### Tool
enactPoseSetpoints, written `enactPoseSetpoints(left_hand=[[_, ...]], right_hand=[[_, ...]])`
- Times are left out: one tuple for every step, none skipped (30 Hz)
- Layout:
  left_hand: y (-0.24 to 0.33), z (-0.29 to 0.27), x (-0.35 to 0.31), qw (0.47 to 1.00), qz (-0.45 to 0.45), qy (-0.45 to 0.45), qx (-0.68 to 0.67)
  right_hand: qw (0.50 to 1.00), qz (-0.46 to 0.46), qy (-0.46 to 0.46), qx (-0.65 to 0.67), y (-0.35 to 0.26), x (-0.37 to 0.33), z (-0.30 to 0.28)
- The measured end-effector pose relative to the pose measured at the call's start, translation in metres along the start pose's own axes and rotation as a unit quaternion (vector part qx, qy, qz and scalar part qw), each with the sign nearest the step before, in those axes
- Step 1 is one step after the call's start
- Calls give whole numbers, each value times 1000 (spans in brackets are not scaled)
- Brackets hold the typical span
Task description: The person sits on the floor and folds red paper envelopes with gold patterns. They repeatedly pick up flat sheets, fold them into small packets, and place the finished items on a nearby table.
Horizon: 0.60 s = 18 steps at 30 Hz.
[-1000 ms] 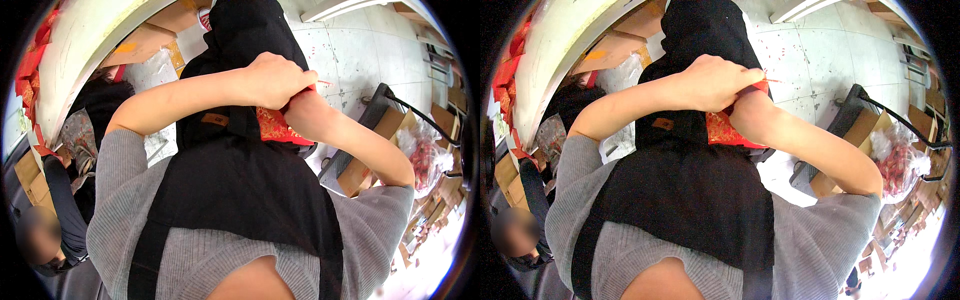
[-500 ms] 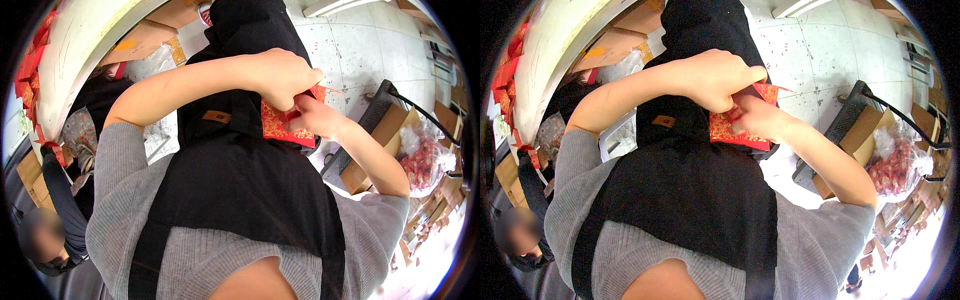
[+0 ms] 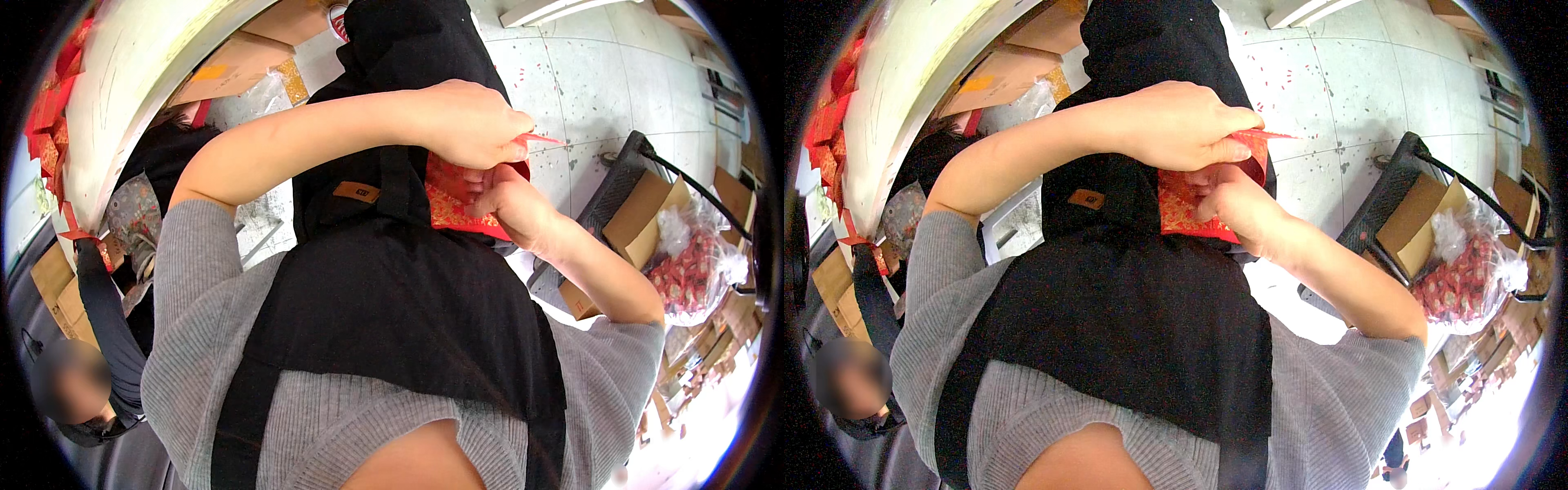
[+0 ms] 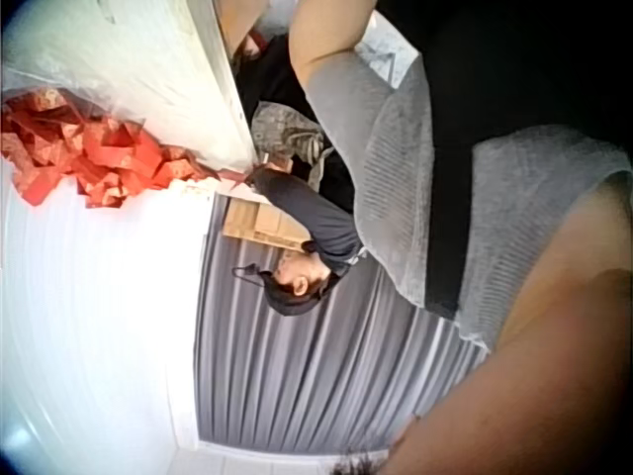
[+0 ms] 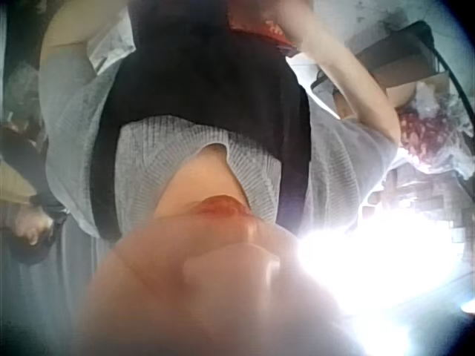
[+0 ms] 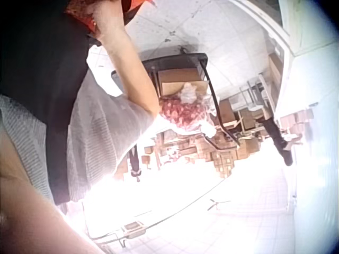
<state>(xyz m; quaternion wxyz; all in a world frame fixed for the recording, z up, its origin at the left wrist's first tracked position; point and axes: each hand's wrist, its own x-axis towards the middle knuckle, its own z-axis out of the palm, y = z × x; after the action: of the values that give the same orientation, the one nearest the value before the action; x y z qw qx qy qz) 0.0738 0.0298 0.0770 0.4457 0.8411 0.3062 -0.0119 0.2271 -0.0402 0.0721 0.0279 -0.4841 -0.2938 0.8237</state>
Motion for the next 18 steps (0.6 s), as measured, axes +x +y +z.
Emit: enactPoseSetpoints(left_hand=[[-2,0,1,1000,7,-4,-9],[-4,1,2,999,24,8,-22],[-7,1,1,998,41,19,-36],[-8,1,0,997,58,29,-49],[-9,1,-1,995,71,22,-63],[-9,-1,-1,993,86,15,-76],[-9,-3,-2,991,100,7,-88],[-8,-5,-3,992,90,-4,-93],[-5,-6,-5,992,79,-15,-97],[-1,-7,-7,992,68,-26,-100],[4,-7,-10,994,57,-25,-90],[8,-8,-13,996,46,-25,-78],[11,-9,-15,997,36,-26,-66],[10,-8,-16,998,31,-31,-51],[9,-4,-17,999,23,-22,-36],[9,1,-19,1000,14,-13,-22],[11,4,-21,1000,6,-4,-7],[17,4,-24,1000,0,-21,17]], right_hand=[[1000,-2,-3,-1,0,-4,2],[1000,-3,-7,-3,-2,-9,6],[1000,-5,-9,-3,-2,-11,8],[990,-17,-73,-119,7,-4,-4],[971,-69,-71,-216,9,-6,-4],[940,-121,-67,-311,9,-9,-3],[897,-170,-62,-403,10,-12,-2],[885,-177,-55,-428,13,-13,-1],[873,-173,-64,-451,12,-14,-1],[861,-169,-73,-474,10,-15,0],[848,-165,-81,-496,9,-15,2],[833,-151,-81,-527,7,-16,4],[825,-174,-72,-533,7,-16,5],[817,-197,-63,-539,8,-15,6],[808,-219,-53,-544,10,-15,6],[798,-233,-36,-554,11,-15,7],[788,-247,-18,-564,13,-15,7],[779,-260,0,-571,15,-16,7]])
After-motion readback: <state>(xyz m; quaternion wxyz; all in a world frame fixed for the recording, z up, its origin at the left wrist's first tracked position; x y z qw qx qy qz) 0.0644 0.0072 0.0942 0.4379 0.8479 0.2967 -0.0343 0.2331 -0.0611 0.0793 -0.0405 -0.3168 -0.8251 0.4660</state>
